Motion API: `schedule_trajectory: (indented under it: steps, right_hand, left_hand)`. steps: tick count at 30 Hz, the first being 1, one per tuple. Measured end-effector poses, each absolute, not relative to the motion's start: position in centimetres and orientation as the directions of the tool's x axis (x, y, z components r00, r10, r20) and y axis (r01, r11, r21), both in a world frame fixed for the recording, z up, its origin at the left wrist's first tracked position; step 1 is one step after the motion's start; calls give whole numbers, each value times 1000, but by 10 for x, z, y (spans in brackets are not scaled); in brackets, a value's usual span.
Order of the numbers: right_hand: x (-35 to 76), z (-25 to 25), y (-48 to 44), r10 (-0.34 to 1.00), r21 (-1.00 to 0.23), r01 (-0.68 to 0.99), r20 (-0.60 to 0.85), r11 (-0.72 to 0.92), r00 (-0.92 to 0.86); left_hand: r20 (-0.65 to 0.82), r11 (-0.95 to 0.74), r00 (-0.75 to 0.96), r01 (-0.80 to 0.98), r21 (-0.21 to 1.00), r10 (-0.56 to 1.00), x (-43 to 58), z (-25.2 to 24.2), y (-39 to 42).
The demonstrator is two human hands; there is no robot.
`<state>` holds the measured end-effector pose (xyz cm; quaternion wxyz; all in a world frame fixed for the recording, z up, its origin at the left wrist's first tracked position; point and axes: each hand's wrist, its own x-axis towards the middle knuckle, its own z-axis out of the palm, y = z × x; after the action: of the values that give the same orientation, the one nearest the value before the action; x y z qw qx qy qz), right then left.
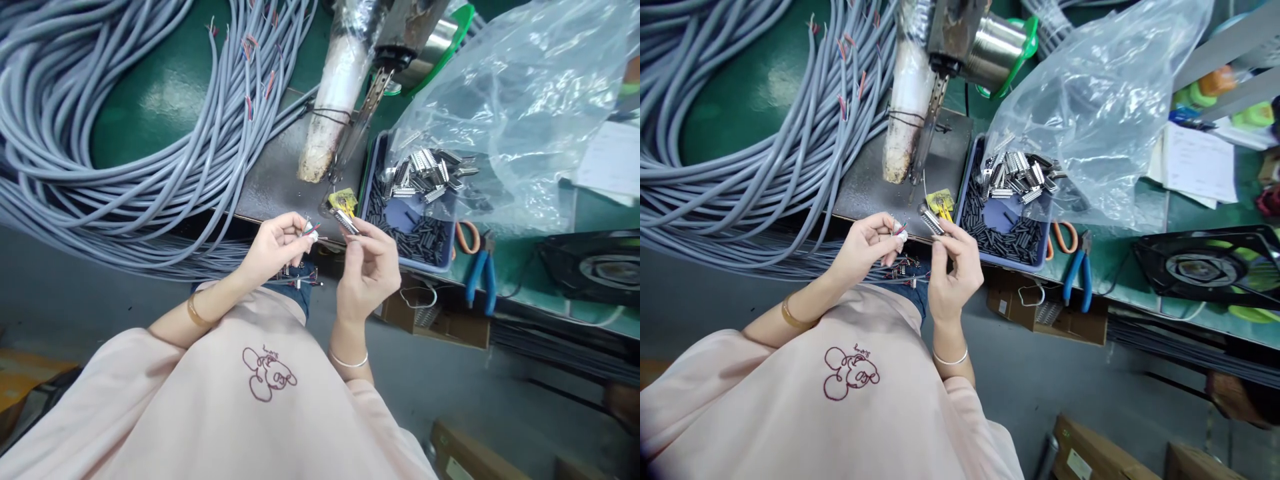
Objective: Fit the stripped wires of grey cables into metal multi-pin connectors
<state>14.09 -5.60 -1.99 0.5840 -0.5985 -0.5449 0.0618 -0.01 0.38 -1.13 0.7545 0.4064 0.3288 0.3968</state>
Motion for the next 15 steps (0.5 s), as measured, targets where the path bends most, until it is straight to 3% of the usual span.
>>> schedule_trajectory:
  steps: [6,15]
  right_hand:
    - [141,-21,-51,660,-600,719,703,351,264]
    - [140,-19,-40,725,-614,699,659,366,199]
  left_hand:
    - [-126,279,366,-402,872,922,0,-11,10]
    - [-59,175,277,-416,892,959,7,-15,19]
